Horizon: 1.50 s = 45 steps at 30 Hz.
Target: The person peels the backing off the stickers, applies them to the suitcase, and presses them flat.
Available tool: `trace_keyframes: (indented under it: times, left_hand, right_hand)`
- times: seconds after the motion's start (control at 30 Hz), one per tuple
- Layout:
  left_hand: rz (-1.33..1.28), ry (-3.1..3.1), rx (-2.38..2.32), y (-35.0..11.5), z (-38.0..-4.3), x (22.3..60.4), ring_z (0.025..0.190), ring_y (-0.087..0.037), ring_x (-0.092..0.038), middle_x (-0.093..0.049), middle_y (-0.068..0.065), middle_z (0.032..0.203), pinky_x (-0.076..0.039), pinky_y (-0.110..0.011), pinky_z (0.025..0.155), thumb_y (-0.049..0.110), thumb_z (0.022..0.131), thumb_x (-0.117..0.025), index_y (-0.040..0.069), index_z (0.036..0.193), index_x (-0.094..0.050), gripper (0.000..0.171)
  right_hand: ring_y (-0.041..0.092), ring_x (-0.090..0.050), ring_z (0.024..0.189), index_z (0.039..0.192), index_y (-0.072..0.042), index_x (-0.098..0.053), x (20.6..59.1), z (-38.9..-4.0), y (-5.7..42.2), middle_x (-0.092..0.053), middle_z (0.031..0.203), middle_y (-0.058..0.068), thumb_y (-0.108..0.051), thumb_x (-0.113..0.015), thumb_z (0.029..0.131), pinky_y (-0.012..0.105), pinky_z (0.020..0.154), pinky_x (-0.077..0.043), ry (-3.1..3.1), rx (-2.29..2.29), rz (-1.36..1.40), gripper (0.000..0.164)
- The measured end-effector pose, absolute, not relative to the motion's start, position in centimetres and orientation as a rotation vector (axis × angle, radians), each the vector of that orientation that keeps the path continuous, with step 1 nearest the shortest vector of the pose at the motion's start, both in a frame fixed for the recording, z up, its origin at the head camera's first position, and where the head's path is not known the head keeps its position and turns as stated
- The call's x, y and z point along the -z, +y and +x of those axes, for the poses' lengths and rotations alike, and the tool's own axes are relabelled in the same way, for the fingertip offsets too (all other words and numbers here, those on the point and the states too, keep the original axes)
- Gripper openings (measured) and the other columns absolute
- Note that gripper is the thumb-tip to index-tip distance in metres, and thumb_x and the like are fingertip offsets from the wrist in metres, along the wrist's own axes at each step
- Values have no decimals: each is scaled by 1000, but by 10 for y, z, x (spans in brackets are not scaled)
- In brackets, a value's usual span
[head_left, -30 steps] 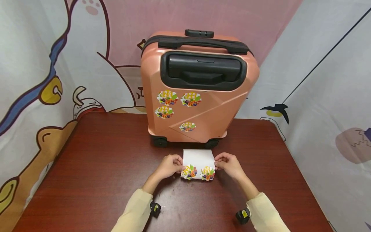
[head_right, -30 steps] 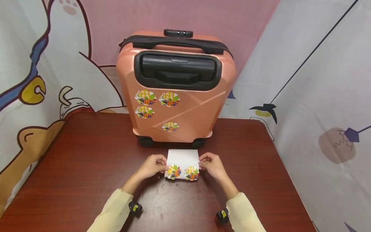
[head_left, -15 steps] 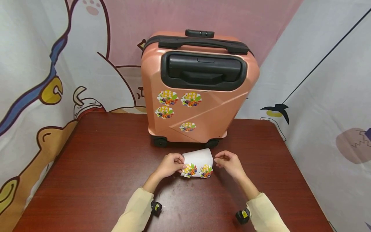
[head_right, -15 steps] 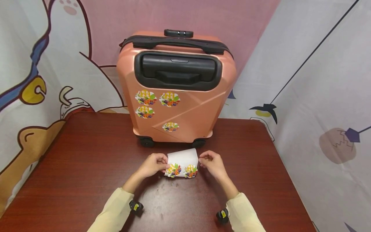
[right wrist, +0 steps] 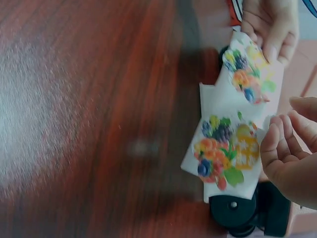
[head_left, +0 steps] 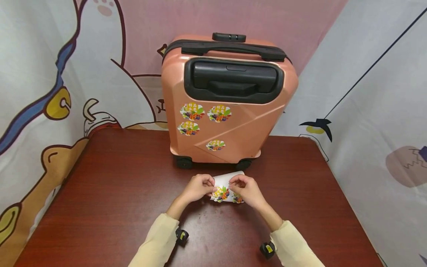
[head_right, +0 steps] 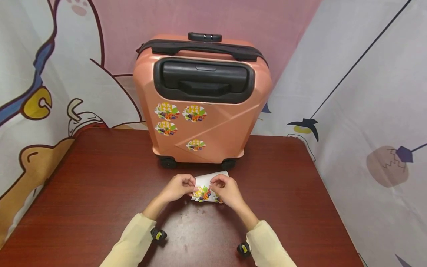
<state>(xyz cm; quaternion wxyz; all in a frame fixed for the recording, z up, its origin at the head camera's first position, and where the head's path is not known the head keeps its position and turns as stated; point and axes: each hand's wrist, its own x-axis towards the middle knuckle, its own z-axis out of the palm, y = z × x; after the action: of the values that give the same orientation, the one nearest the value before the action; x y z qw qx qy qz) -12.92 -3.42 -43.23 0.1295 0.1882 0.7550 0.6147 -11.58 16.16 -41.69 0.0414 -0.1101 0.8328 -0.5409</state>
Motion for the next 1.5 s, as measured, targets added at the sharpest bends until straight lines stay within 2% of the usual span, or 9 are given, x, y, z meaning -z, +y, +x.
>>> trace_keyframes:
  times: [0.3,0.57,0.67,0.8,0.9,1.03,1.27,1.5]
  left_hand:
    - [567,2184,-1798,-34,-129,430,64,-46,-59,-58,-29,72,-50,-53,61,-12,78,-61,-15,77,-53,9]
    - [561,2178,-1787,-34,-129,429,65,-46,-59,-58,-30,72,-50,-54,62,-12,78,-61,-16,78,-53,9]
    - [560,2181,-1786,-33,-129,428,65,-46,-59,-59,-30,72,-50,-53,62,-12,79,-60,-16,79,-53,8]
    - [553,2214,-1766,-32,-128,429,64,-43,-60,-59,-28,72,-53,-41,57,-9,81,-59,-15,80,-54,7]
    - [531,2236,-1753,-31,-134,443,62,-42,-60,-60,-26,71,-53,-35,54,-7,82,-59,-13,81,-55,7]
    - [505,2222,-1773,-28,-141,465,60,-36,-61,-61,-21,71,-53,-43,55,-5,83,-59,-10,83,-57,5]
    - [498,2191,-1804,-28,-142,467,55,-24,-60,-62,-15,70,-52,-48,56,-6,82,-59,-9,84,-58,4]
    - [512,2209,-1812,-29,-142,468,56,-18,-58,-62,-15,71,-52,-46,57,-8,80,-59,-9,83,-58,4]
  right_hand:
    - [18,-51,59,81,10,-61,418,-111,152,-58,69,19,11,-66,74,17,52,-38,2656,1542,-367,9]
    - [8,-48,57,77,-1,-63,453,-122,160,-57,65,3,4,-71,73,18,50,-39,2687,1530,-352,10]
    - [11,-49,56,73,0,-60,444,-119,157,-56,63,7,7,-69,73,18,50,-38,2691,1529,-340,11]
    - [11,-48,52,71,-1,-58,443,-119,157,-55,61,7,7,-68,74,19,45,-38,2676,1512,-313,13]
    - [6,-46,49,73,-4,-60,454,-123,162,-54,60,1,3,-69,75,20,41,-38,2665,1513,-348,11]
    - [7,-47,52,74,-4,-60,456,-122,163,-55,61,2,3,-69,75,20,45,-39,2660,1521,-375,11]
    - [8,-50,57,73,-7,-61,458,-122,164,-58,65,5,6,-67,75,19,52,-42,2651,1520,-404,14]
    - [15,-50,58,75,5,-60,436,-113,160,-58,66,14,11,-64,75,19,52,-40,2601,1519,-469,8]
